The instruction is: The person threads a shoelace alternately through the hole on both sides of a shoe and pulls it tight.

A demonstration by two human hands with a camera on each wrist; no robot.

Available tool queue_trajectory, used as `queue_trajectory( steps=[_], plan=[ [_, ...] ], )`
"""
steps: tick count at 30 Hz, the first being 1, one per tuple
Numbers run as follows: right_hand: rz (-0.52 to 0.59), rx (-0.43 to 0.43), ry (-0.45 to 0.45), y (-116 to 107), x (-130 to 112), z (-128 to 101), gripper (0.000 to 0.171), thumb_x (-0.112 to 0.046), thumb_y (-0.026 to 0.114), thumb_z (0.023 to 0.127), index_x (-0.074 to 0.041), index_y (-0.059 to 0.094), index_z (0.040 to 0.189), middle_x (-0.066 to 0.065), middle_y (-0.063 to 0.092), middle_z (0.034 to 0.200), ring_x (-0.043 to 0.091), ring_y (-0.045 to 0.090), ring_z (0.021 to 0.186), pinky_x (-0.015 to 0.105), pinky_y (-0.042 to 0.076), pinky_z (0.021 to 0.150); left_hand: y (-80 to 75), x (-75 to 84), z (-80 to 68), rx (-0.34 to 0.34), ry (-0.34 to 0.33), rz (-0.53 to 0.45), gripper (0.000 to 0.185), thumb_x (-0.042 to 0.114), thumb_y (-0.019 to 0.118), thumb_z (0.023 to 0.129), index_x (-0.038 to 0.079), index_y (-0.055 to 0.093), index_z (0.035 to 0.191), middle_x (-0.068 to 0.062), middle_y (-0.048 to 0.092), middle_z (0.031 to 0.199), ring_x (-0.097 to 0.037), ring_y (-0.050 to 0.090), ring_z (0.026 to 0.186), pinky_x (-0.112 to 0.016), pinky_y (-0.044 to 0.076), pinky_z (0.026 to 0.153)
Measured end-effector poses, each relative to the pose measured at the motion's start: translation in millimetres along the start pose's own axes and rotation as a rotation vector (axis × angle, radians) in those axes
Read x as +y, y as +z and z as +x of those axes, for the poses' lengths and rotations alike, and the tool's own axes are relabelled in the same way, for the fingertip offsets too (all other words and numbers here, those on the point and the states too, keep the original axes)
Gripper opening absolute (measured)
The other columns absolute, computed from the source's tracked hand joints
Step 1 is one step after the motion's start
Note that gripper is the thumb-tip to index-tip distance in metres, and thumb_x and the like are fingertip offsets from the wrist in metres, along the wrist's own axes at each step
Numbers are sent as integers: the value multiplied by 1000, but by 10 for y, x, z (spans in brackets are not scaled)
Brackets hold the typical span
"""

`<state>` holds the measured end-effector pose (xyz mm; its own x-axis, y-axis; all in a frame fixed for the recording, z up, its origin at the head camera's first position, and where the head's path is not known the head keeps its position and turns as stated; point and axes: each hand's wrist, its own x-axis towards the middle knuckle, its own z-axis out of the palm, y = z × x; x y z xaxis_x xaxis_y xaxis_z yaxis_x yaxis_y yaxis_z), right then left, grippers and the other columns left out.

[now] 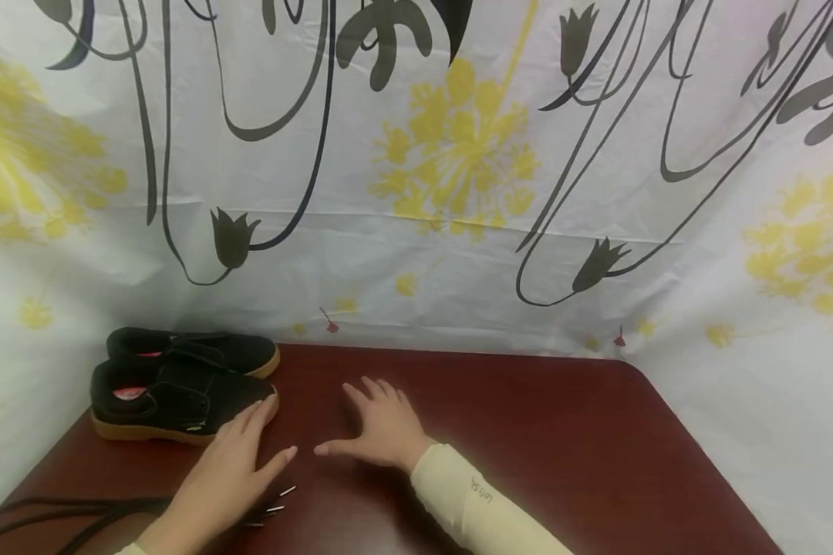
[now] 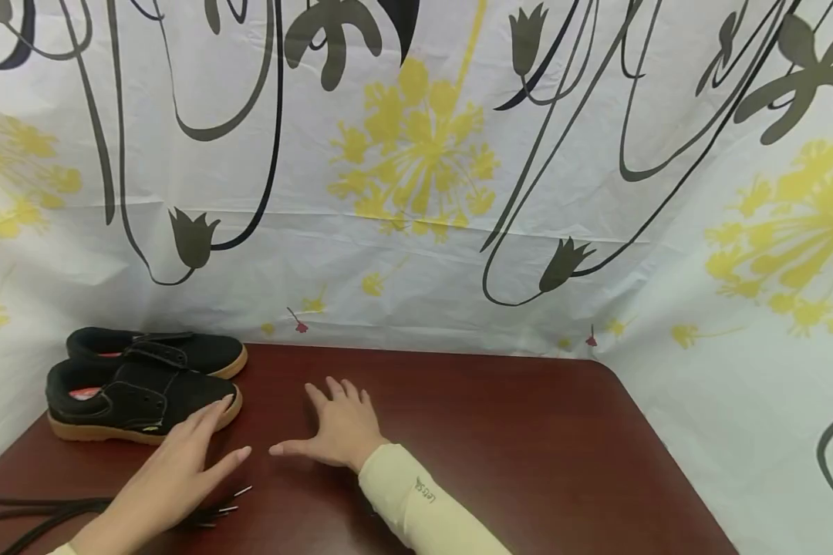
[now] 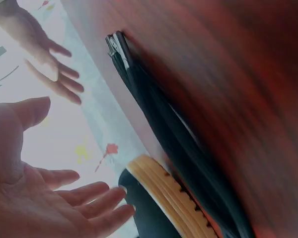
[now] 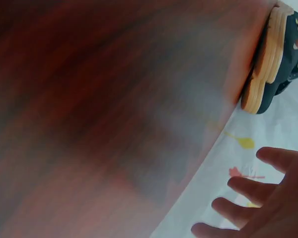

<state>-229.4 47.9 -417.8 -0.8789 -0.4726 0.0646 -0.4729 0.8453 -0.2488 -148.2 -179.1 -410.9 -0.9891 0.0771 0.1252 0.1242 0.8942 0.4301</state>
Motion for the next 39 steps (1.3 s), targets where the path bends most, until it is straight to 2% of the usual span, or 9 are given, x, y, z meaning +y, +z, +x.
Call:
queue_trajectory(
  steps=[6, 11, 14, 18, 23, 27, 31, 36, 39],
  plan=[
    [55, -50, -25, 109, -247, 75, 97, -81, 61, 79, -26, 40, 156, 8, 43, 160, 28, 41, 148, 51, 36, 119, -192, -218, -86, 7, -99, -45, 82, 58, 62, 95, -1, 43, 148, -27, 59, 134, -47, 57, 121, -66, 47, 95],
    [79, -65, -33, 167, -394, 111, 94, -79, 61, 80, -28, 41, 155, 6, 44, 159, 25, 42, 148, 47, 36, 119, -438, -510, -90, -60, -283, -145, 78, 69, 46, 97, -1, 60, 130, -12, 71, 109, -24, 67, 94, -48, 54, 78],
    [97, -72, -43, 181, -462, 128, 91, -78, 62, 81, -27, 41, 155, 5, 44, 159, 25, 43, 147, 45, 37, 119, -591, -717, -121, -55, -363, -134, 81, 68, 36, 100, -4, 61, 126, -20, 71, 110, -30, 68, 92, -49, 53, 76],
    [124, -89, -36, 185, -530, 161, 90, -76, 62, 83, -26, 41, 155, 4, 45, 158, 24, 44, 146, 41, 37, 119, -725, -930, -171, 36, -508, -122, 82, 64, 31, 103, -11, 56, 124, -33, 65, 112, -44, 65, 94, -51, 50, 74],
    [147, -151, -35, 207, -583, 207, 91, -72, 64, 84, -26, 36, 157, 3, 43, 159, 24, 41, 148, 40, 38, 119, -745, -1077, -227, 251, -709, -228, 76, 54, 35, 104, -16, 40, 133, -40, 51, 121, -52, 55, 104, -58, 46, 78],
    [160, -184, -29, 224, -630, 238, 92, -70, 65, 85, -27, 31, 159, 3, 40, 161, 24, 40, 149, 40, 36, 120, -730, -1176, -222, 354, -738, -292, 81, 49, 36, 104, -15, 18, 151, -46, 29, 139, -59, 37, 120, -68, 39, 90],
    [156, -182, -32, 229, -690, 266, 91, -67, 66, 87, -24, 31, 159, 4, 40, 161, 23, 40, 149, 38, 36, 120, -729, -1302, -164, 388, -701, -373, 78, 41, 31, 106, -15, 5, 155, -50, 11, 150, -64, 22, 136, -72, 29, 107],
    [162, -184, -56, 264, -761, 304, 90, -65, 66, 88, -22, 31, 159, 4, 40, 161, 22, 41, 148, 35, 38, 119, -727, -1432, -91, 361, -606, -504, 68, 33, 17, 110, -15, 2, 154, -45, 7, 157, -61, 13, 146, -68, 16, 120],
    [175, -171, -59, 298, -781, 340, 91, -64, 66, 88, -24, 29, 160, 4, 40, 161, 23, 41, 148, 35, 38, 119, -713, -1440, -21, 324, -564, -492, 65, 32, 7, 110, -15, 4, 155, -44, 9, 157, -61, 13, 146, -67, 15, 121]
  ],
)
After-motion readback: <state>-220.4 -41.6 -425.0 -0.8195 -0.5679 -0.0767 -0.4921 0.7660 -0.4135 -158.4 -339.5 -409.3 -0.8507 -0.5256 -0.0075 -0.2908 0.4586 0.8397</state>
